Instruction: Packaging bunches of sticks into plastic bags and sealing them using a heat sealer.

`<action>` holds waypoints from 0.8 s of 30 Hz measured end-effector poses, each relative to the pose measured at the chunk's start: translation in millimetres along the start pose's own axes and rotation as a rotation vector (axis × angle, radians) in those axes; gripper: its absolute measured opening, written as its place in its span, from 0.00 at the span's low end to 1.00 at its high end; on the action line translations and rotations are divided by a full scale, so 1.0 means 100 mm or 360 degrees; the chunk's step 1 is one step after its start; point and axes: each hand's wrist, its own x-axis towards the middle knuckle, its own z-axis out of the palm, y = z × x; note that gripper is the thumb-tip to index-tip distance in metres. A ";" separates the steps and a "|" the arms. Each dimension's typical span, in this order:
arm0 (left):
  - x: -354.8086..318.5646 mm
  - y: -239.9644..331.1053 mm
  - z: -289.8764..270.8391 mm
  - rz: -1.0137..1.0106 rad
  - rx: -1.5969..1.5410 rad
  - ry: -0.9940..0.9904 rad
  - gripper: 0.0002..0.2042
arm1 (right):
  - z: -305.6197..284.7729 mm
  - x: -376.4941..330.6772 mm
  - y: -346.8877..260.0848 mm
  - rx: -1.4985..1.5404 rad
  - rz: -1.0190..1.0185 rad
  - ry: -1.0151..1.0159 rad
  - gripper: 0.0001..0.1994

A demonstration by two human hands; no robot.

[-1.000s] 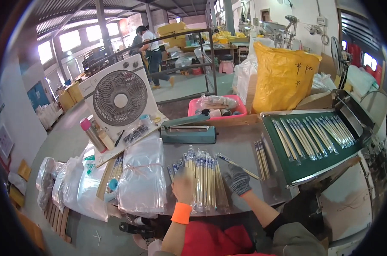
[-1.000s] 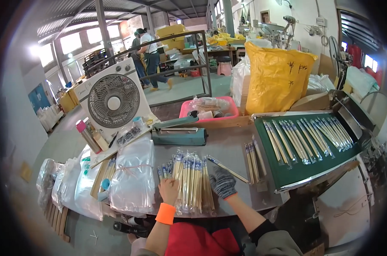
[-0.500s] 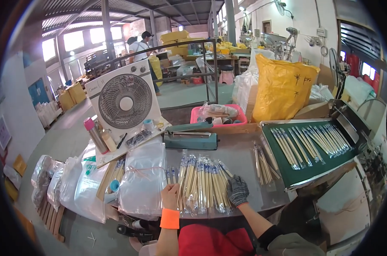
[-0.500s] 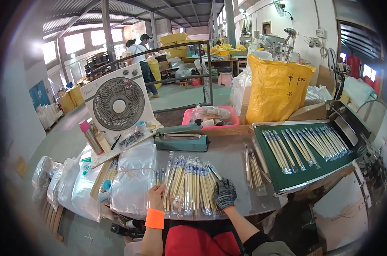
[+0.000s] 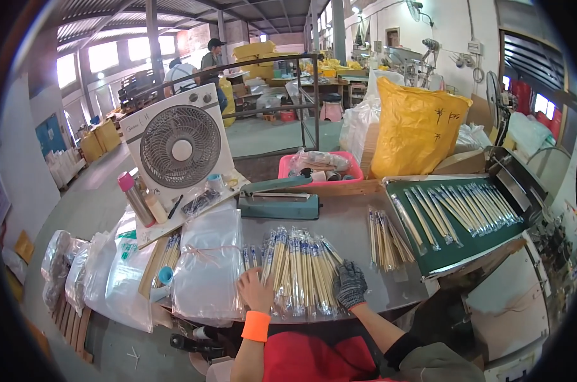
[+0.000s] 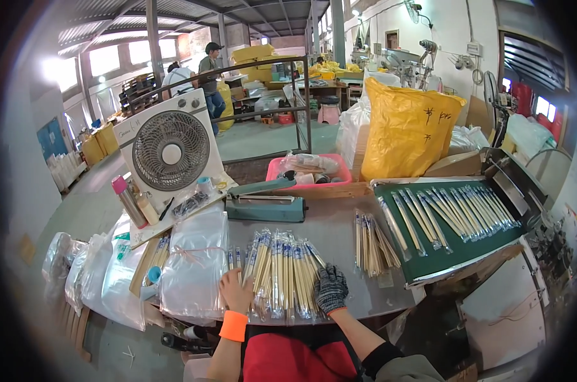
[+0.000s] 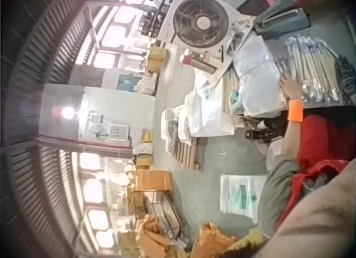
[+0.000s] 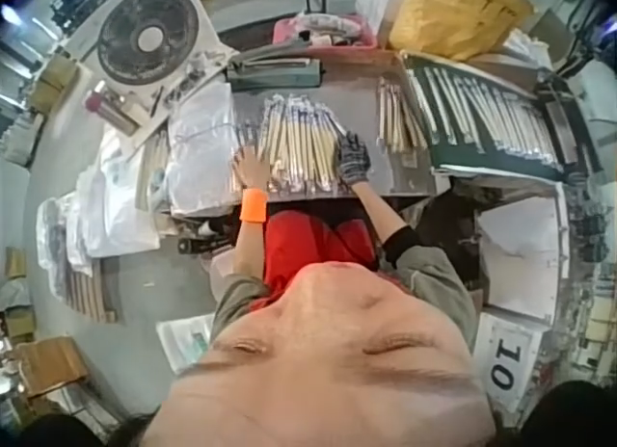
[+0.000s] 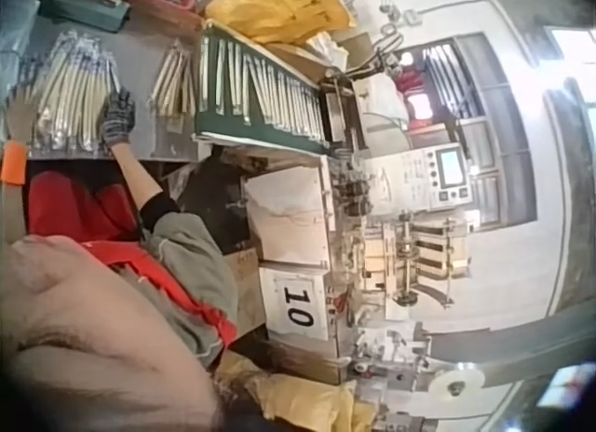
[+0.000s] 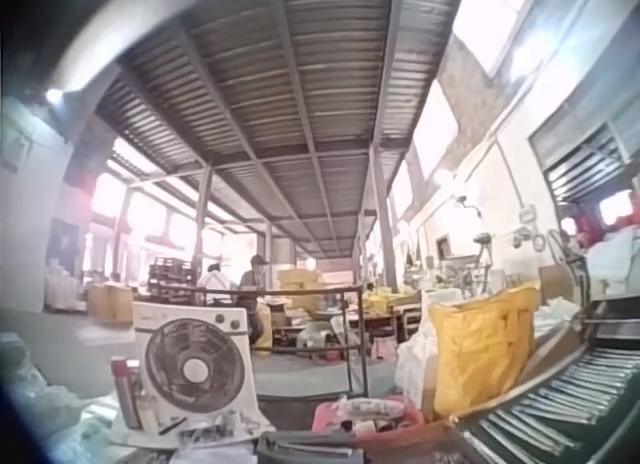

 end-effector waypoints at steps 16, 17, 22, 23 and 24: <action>0.08 0.25 0.33 -0.0274 -0.0477 -0.0429 0.13 | -0.09 1.06 1.63 -0.0590 0.0727 0.0058 0.35; 0.10 0.38 0.44 -0.0104 -0.0381 -0.0491 0.12 | 0.02 1.03 1.93 -0.0448 0.0741 0.0018 0.36; 0.07 0.16 0.55 -0.0412 -0.0300 -0.0631 0.11 | -0.15 0.51 0.46 -0.0205 0.0123 -0.0299 0.30; 0.07 0.18 0.58 -0.0390 -0.0317 -0.0651 0.11 | -0.12 0.41 0.40 -0.0055 0.0023 -0.0337 0.31; 0.06 0.12 0.62 -0.0491 -0.0451 -0.0586 0.10 | -0.25 0.33 0.17 -0.0026 -0.0011 -0.0367 0.31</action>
